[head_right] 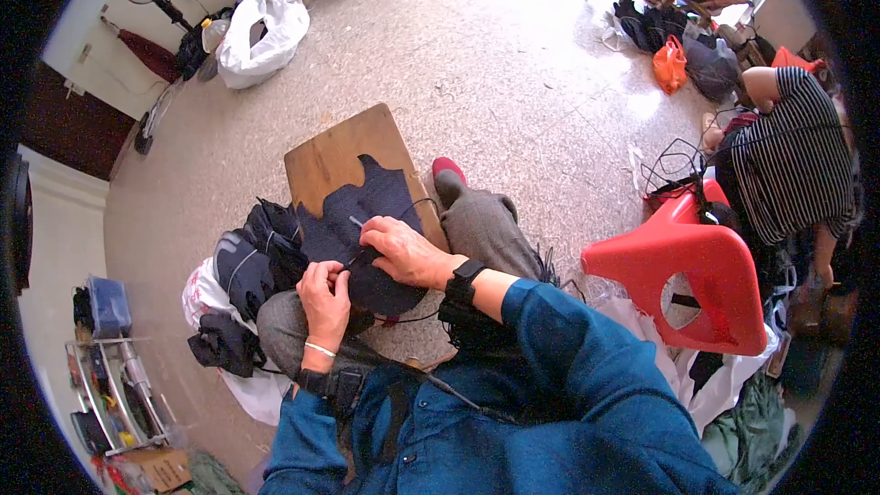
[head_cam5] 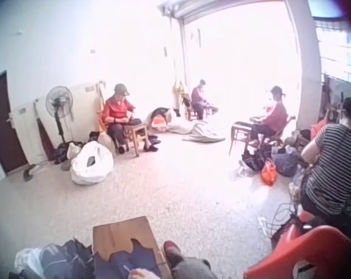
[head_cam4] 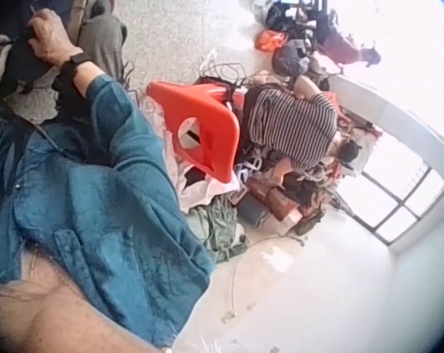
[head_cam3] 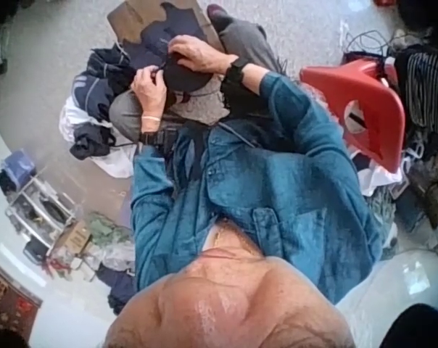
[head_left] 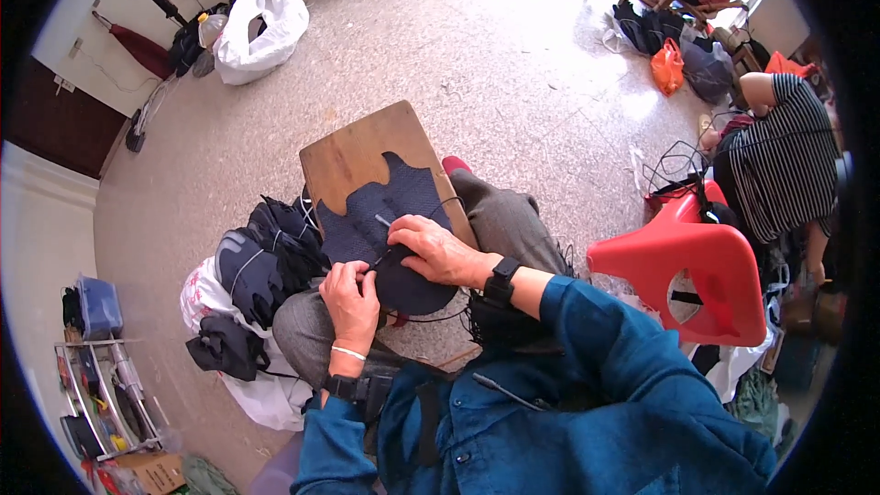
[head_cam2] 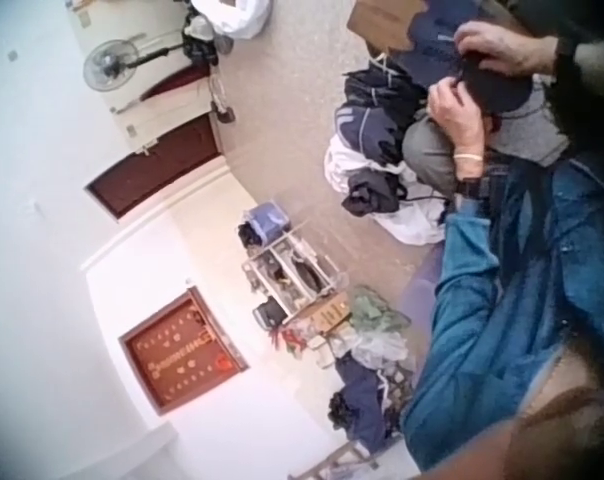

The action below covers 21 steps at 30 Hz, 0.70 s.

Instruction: Manually threading laces or decorative elements through the upper component of a shoe.

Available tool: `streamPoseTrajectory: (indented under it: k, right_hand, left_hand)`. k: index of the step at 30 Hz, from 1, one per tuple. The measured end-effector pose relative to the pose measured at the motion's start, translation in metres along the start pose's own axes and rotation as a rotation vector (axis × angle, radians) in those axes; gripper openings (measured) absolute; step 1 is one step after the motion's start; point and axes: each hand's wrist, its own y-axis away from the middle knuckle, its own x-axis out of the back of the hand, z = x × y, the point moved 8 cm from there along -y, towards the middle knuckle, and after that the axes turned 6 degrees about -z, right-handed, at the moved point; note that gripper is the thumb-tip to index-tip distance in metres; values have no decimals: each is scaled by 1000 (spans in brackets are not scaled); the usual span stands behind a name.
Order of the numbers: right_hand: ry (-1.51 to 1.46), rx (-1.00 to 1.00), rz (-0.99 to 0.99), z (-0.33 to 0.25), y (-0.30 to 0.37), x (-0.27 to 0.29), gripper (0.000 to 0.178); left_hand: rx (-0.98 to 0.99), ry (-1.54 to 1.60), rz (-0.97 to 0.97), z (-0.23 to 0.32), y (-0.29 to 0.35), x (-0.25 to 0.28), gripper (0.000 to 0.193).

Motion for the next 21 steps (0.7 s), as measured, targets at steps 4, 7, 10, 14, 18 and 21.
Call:
streamPoseTrajectory:
  k: [4, 7, 10, 14, 18, 21]
  right_hand:
    - [-31, -39, -10, 4, -1, -1, 44]
    - [-33, -29, -3, 3, -2, -1, 45]
    - [-24, -16, 13, 2, -2, 0, 43]
    - [13, 17, 45, -3, -3, 2, 38]
    - [15, 19, 47, -4, -3, 2, 32]
    - [14, 34, 67, -4, -3, 3, 30]
  left_hand:
    - [-119, -110, 56, 8, -6, 2, 4]
    - [-193, -150, 119, 16, -10, 3, 6]
    - [-184, -121, 122, 18, -10, 0, 5]
    - [-135, 46, 116, 13, -5, 2, 5]
    - [-127, 105, 116, 9, -6, 4, 5]
    - [-112, 106, 136, 8, -12, 3, 6]
